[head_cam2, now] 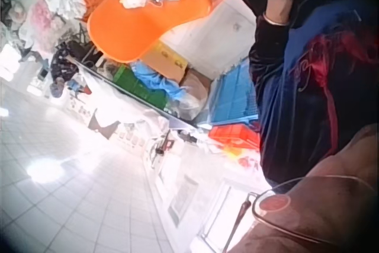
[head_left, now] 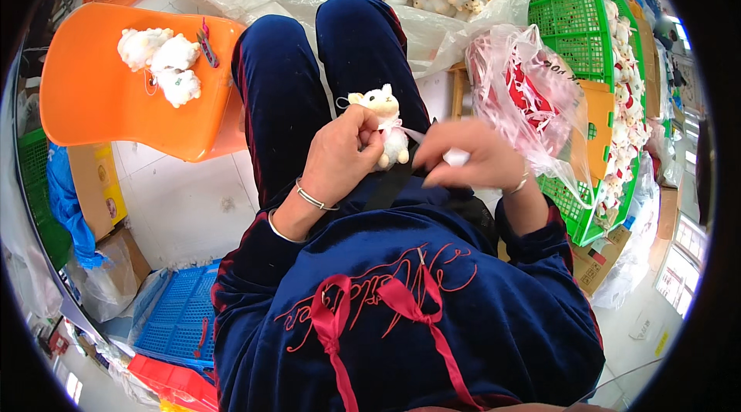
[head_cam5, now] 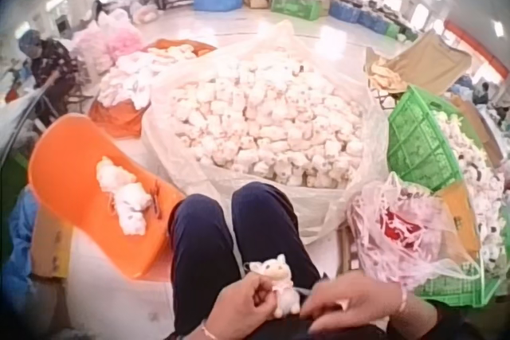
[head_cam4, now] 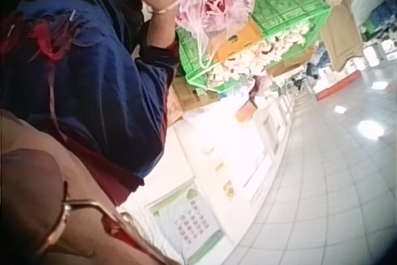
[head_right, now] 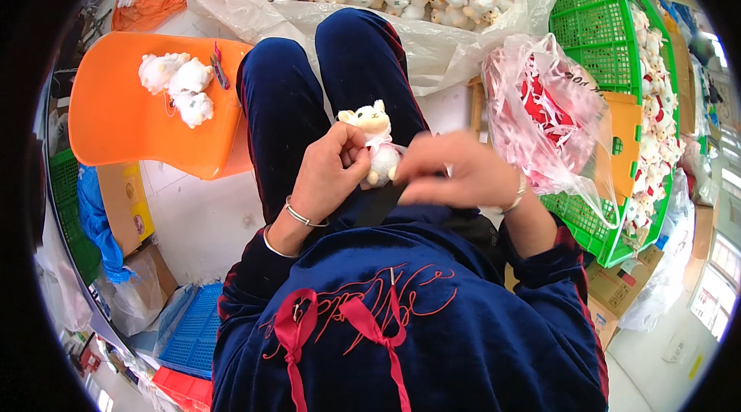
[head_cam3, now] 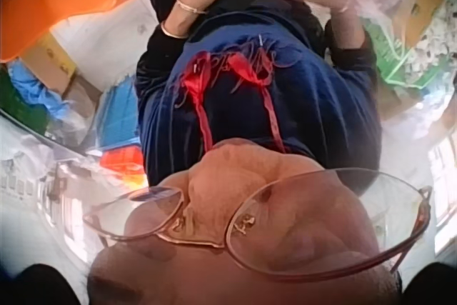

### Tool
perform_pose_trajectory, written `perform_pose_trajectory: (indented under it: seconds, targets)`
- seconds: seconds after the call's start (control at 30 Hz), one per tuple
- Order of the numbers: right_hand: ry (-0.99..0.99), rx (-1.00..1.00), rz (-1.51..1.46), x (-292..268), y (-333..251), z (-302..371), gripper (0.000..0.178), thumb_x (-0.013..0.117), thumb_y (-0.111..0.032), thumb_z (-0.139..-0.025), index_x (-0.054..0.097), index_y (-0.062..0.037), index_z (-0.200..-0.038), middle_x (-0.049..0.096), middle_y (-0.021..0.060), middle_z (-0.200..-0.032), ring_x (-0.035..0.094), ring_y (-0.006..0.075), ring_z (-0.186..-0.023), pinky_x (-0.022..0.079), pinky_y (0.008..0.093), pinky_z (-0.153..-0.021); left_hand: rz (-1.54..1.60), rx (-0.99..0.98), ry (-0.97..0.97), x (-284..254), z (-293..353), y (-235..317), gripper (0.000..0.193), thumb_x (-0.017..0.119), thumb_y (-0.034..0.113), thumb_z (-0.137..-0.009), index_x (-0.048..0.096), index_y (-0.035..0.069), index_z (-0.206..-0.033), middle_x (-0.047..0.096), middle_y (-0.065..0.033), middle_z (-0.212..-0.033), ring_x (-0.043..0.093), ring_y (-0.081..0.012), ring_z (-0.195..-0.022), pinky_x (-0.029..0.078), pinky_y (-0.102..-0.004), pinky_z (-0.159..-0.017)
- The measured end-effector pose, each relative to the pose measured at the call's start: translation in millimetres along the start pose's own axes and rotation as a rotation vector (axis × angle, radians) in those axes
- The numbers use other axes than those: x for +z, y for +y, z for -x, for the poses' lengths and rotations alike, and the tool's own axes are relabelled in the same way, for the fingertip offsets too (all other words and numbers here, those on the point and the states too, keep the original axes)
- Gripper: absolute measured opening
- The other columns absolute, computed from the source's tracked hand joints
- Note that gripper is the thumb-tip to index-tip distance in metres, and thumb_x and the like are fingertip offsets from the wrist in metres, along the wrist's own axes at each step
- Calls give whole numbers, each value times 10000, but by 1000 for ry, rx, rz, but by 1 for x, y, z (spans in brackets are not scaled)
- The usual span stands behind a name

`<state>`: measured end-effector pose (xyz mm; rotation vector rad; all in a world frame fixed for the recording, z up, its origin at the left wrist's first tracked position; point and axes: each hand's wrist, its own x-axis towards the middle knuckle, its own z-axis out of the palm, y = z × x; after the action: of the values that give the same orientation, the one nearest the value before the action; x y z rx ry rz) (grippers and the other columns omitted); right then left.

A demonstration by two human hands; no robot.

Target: The person sits on the floor and ties white ribbons around the necks of small white stuffed toys. They pick up each toy, wrap the ribbon, and tie a bow, then place the finished toy on an orange tray.

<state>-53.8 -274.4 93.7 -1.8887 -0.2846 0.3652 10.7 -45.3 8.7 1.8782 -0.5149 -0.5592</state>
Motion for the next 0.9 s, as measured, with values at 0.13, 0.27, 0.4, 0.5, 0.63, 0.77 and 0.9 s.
perform_pose_trajectory:
  seconds: [0.13,0.27,0.4,0.5,0.63,0.77,0.9]
  targets:
    - [950,-200,-396,-68,1,12,154,498,-112,-1025,616,-20,-1058,511,2,-801,468,92,-631,415,262,-626,73,-68,-13,-4,1,4,132,700,86,-867,624,12,-946,648,-91,-717,658,-189,-629,520,-309,-613]
    - [772,285,64,-46,2,-1,270,504,-242,-1038,689,-52,-1090,619,-13,-878,460,32,-635,358,213,-544,88,-55,34,-2,-2,8,132,715,103,-868,636,6,-908,649,-82,-692,648,-175,-601,512,-306,-593]
    - [316,354,35,14,36,-24,209,610,-159,-994,710,-14,-1106,727,27,-942,571,35,-645,462,220,-570,41,-59,-7,-1,-3,7,127,728,115,-863,648,23,-896,650,-85,-693,642,-202,-588,504,-326,-577]
    - [202,624,-136,25,21,-30,182,622,-111,-986,669,9,-1115,666,22,-843,574,51,-608,464,222,-539,24,-72,-31,-2,-2,7,124,729,117,-858,650,31,-898,644,-90,-695,640,-218,-591,500,-338,-572]
    - [210,642,-342,30,29,-29,150,651,-88,-949,657,34,-1038,676,43,-811,616,83,-642,485,240,-563,62,-50,-52,-1,-2,4,128,727,101,-848,642,29,-910,633,-91,-697,633,-218,-594,497,-336,-572]
    - [210,547,-376,34,42,-27,129,650,-73,-950,647,33,-1023,678,46,-809,630,80,-653,497,225,-589,92,-43,-47,0,-2,2,136,724,76,-840,632,29,-929,621,-86,-707,616,-201,-594,492,-321,-573]
    - [216,626,-433,30,33,-30,120,660,-57,-941,646,35,-1015,684,45,-803,644,83,-660,505,224,-600,104,3,-4,0,0,1,123,709,50,-853,621,30,-937,614,-75,-719,609,-174,-609,491,-306,-577]
